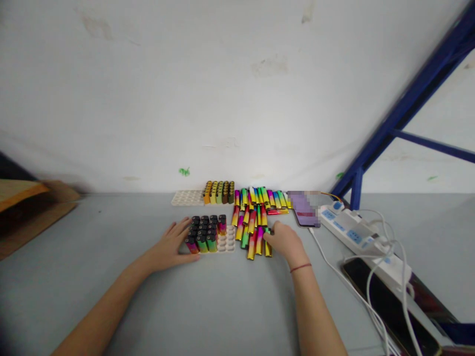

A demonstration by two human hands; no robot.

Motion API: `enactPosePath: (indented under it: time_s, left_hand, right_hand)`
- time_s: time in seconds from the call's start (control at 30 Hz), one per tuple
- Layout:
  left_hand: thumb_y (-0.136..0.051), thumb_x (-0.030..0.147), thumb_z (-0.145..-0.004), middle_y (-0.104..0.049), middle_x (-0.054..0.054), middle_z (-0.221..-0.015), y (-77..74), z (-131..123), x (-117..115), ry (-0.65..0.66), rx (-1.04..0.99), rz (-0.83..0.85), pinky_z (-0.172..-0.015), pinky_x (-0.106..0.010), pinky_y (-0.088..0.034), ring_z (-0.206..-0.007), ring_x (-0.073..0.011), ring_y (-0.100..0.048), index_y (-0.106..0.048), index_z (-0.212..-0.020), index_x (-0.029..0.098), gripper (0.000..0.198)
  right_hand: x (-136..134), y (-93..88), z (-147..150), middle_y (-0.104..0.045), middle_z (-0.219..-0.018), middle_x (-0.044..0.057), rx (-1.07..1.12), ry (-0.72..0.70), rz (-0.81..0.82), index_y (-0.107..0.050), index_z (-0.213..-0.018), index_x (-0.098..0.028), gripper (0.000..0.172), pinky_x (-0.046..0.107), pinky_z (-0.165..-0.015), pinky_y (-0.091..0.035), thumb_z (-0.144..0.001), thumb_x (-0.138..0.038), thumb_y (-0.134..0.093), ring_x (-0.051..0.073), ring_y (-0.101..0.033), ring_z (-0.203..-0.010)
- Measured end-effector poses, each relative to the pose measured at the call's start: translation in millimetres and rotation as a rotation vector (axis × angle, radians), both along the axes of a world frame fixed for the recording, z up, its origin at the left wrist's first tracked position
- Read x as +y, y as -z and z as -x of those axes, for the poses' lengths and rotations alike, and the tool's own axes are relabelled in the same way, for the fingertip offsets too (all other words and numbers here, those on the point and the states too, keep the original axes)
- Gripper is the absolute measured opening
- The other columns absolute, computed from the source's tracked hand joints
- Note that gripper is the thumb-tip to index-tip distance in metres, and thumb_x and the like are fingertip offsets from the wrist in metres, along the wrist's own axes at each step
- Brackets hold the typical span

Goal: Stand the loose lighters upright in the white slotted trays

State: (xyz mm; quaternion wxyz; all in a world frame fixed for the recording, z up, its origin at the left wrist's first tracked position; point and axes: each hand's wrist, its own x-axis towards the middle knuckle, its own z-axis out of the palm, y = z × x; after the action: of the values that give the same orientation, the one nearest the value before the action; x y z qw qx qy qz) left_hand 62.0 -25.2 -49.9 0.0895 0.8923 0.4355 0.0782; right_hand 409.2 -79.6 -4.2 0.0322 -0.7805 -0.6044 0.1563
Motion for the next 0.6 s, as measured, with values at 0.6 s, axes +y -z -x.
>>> enactPosePath:
  time_s: [0.6]
  left_hand:
    - [-0.058, 0.073, -0.076, -0.035, -0.017, -0.154, -1.7, 1, 1, 0.01, -0.013, 0.016, -0.115, -0.06, -0.019, -0.143, -0.0378, -0.027, -0.044, -0.142, 0.019, 0.087]
  right_hand:
    - [17, -0.3, 21, -0.032, -0.045, -0.01, 1.254, 0.348, -0.372, -0.039, -0.072, -0.024, 0.036, 0.021, -0.032, -0.017, -0.084, -0.058, -0.041, 0.008, -0.024, -0.032]
